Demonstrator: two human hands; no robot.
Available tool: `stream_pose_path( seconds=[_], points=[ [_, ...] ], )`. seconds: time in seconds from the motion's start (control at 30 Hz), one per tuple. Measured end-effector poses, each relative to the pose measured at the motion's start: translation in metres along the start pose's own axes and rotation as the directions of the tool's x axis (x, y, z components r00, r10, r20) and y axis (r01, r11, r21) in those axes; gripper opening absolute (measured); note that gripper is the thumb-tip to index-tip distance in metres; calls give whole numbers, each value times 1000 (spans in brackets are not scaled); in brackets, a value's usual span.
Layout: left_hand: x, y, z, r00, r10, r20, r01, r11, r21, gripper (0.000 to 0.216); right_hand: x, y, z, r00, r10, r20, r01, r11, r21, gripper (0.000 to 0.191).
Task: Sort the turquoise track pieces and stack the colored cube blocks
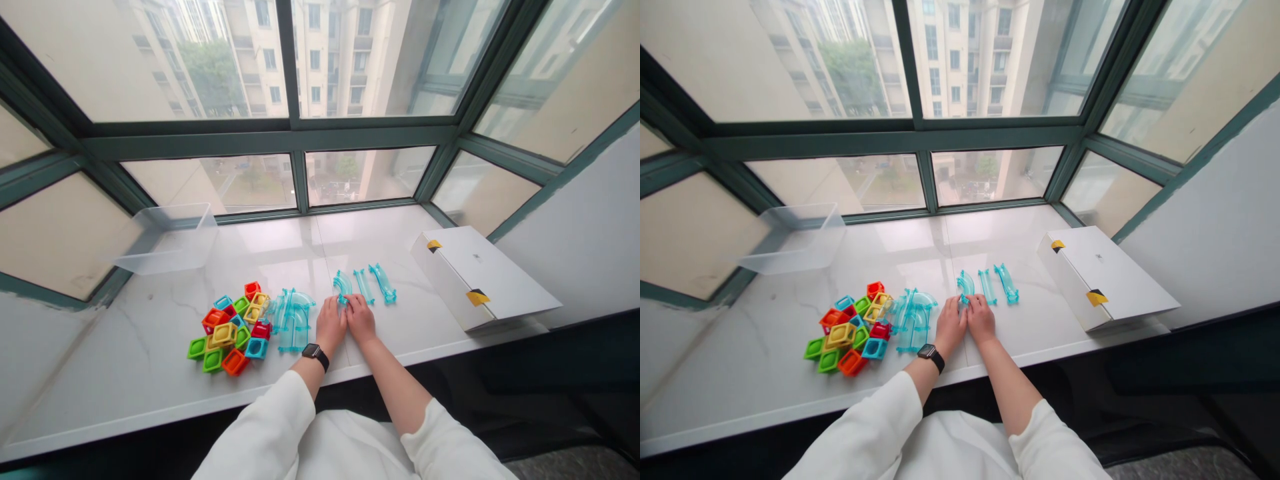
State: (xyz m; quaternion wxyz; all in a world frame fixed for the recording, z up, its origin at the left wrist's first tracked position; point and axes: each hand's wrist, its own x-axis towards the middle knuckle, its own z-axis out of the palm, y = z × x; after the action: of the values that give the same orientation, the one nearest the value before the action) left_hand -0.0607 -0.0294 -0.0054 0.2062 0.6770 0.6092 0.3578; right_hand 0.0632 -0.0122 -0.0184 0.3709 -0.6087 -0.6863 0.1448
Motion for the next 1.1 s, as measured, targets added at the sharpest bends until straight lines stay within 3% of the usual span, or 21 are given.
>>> stream_pose_path(
  seconds=[1.1],
  points=[
    [-1, 0, 3, 1000, 4, -19, -4, 1000, 3, 44, -2, 2, 2, 1000, 8, -26, -9, 999, -34, 36]
  ],
)
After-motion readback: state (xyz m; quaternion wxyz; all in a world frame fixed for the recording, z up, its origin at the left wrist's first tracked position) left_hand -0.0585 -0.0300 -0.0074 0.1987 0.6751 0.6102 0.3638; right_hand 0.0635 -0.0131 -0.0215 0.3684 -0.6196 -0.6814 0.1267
